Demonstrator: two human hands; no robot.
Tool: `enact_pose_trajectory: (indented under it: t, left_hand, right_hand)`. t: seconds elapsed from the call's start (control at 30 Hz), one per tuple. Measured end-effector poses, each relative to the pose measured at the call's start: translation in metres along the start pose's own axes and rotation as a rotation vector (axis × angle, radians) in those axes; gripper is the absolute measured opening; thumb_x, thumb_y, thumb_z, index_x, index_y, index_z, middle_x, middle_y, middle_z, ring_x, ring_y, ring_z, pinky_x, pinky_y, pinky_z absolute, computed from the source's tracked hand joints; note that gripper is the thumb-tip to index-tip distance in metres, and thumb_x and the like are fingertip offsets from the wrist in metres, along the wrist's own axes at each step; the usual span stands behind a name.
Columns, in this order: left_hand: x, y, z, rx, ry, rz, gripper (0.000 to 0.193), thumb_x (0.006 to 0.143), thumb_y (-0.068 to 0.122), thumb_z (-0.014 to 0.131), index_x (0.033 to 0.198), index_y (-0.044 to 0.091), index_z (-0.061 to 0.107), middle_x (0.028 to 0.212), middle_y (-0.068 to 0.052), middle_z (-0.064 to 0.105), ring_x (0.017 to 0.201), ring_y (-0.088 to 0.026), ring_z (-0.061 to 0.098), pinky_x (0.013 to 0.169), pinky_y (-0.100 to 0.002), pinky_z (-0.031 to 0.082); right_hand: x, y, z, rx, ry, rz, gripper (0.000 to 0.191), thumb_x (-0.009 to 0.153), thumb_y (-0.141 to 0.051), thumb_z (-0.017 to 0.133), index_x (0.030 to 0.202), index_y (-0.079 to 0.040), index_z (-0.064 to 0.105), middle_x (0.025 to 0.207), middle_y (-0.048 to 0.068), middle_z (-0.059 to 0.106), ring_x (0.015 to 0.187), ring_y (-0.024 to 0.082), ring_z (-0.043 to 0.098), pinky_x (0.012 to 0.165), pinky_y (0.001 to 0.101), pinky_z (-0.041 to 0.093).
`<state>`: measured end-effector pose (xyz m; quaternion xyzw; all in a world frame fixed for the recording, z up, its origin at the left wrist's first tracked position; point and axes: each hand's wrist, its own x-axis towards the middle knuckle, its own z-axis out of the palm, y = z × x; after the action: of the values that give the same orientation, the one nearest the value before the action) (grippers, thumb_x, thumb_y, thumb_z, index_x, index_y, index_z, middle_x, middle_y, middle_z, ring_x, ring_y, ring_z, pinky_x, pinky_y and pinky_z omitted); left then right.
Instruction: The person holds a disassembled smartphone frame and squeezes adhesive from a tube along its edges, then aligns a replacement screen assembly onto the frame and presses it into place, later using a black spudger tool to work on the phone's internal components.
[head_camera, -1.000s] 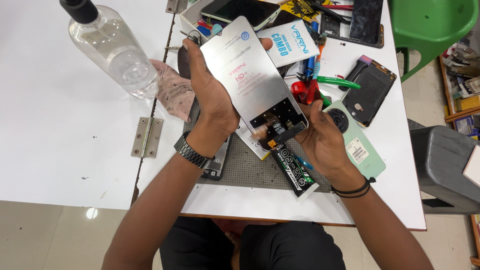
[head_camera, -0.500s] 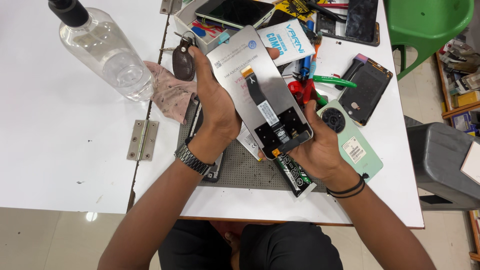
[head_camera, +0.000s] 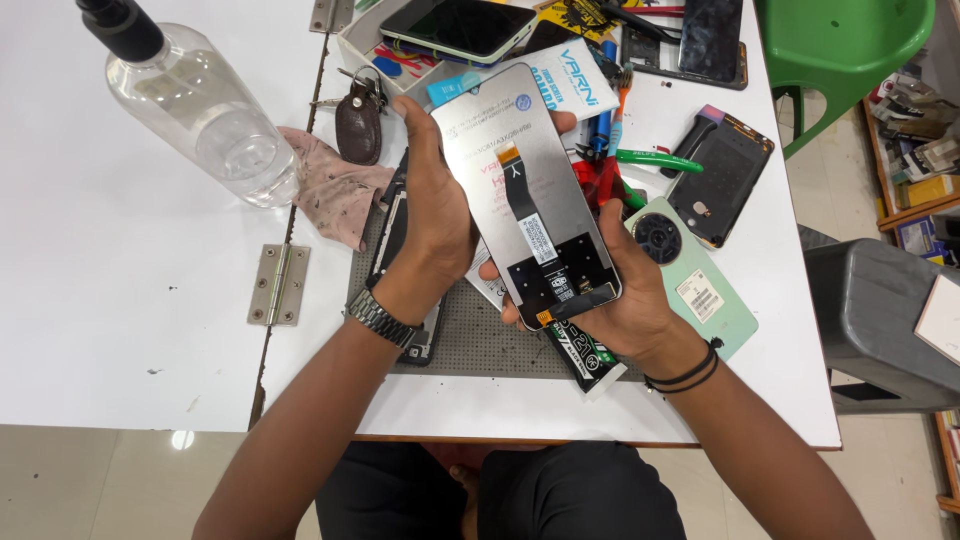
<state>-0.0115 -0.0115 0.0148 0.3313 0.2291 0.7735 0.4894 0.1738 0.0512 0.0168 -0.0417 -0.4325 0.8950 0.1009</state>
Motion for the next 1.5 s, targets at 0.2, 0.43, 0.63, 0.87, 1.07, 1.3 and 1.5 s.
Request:
enact_pose_trajectory:
  t: [0.2,0.43,0.63,0.87,1.07,1.3,1.5]
  left_hand:
    - [0.009,0.02,-0.004,0.457,0.013,0.093,0.096,0.097,0.081,0.016,0.133,0.003,0.058,0.123,-0.019,0.071,0.098,-0.02,0.072,0.081,-0.029,0.061]
    - [-0.003,0.051,-0.013,1.979,0.367,0.18,0.056,0.097,0.062,0.066,0.1,0.007,0.069,0.075,-0.007,0.074,0.064,-0.024,0.071,0.052,-0.04,0.052]
    - [-0.009,0.053,-0.019,2.328,0.429,-0.231,0.095,0.065,0.079,0.08,0.108,-0.003,0.063,0.081,-0.014,0.071,0.065,-0.028,0.071,0.05,-0.041,0.055]
    - [-0.011,0.04,-0.019,2.284,0.274,-0.49,0.096,0.05,0.075,0.09,0.106,0.002,0.063,0.094,-0.012,0.067,0.081,-0.026,0.069,0.063,-0.039,0.057]
    - [-0.009,0.036,-0.023,2.285,0.223,-0.482,0.097,0.048,0.071,0.092,0.108,0.0,0.061,0.094,-0.013,0.068,0.087,-0.026,0.067,0.064,-0.037,0.057]
    - [-0.009,0.043,-0.016,2.166,0.259,-0.375,0.075,0.054,0.059,0.088,0.097,0.0,0.068,0.087,-0.013,0.073,0.082,-0.029,0.071,0.064,-0.04,0.059]
    - [-0.009,0.066,-0.013,1.814,0.418,-0.177,0.069,0.074,0.066,0.077,0.086,-0.002,0.072,0.077,-0.02,0.072,0.075,-0.035,0.074,0.07,-0.045,0.059]
  right_hand:
    - [-0.006,-0.008,-0.002,-0.037,0.071,-0.088,0.096,0.091,-0.068,0.056,0.157,-0.001,0.035,0.135,0.031,0.058,0.113,0.037,0.068,0.089,0.0513,0.06]
    - [-0.013,-0.025,-0.019,-0.164,0.187,-0.505,0.085,0.1,-0.062,0.063,0.159,-0.005,0.04,0.138,0.024,0.058,0.116,0.041,0.066,0.102,0.0513,0.057]
    - [-0.009,-0.03,-0.035,-0.238,0.441,-0.761,0.07,0.108,-0.045,0.071,0.155,-0.01,0.031,0.142,0.015,0.053,0.134,0.032,0.058,0.113,0.0508,0.05]
    - [-0.006,-0.027,-0.04,-0.378,0.584,-0.874,0.079,0.106,-0.02,0.081,0.16,-0.02,0.024,0.148,0.019,0.055,0.129,0.038,0.067,0.11,0.0498,0.058]
    - [-0.001,-0.022,-0.046,-0.603,0.617,-0.904,0.078,0.105,-0.012,0.085,0.156,-0.016,0.026,0.142,0.016,0.053,0.126,0.031,0.064,0.112,0.0456,0.057]
    - [-0.001,-0.022,-0.045,-0.653,0.591,-0.963,0.081,0.105,-0.009,0.088,0.157,-0.013,0.025,0.132,0.01,0.051,0.122,0.028,0.065,0.111,0.0402,0.055]
    - [0.003,-0.022,-0.037,-0.67,0.585,-0.922,0.081,0.104,-0.009,0.088,0.156,-0.012,0.025,0.135,0.012,0.054,0.121,0.027,0.065,0.111,0.0404,0.055]
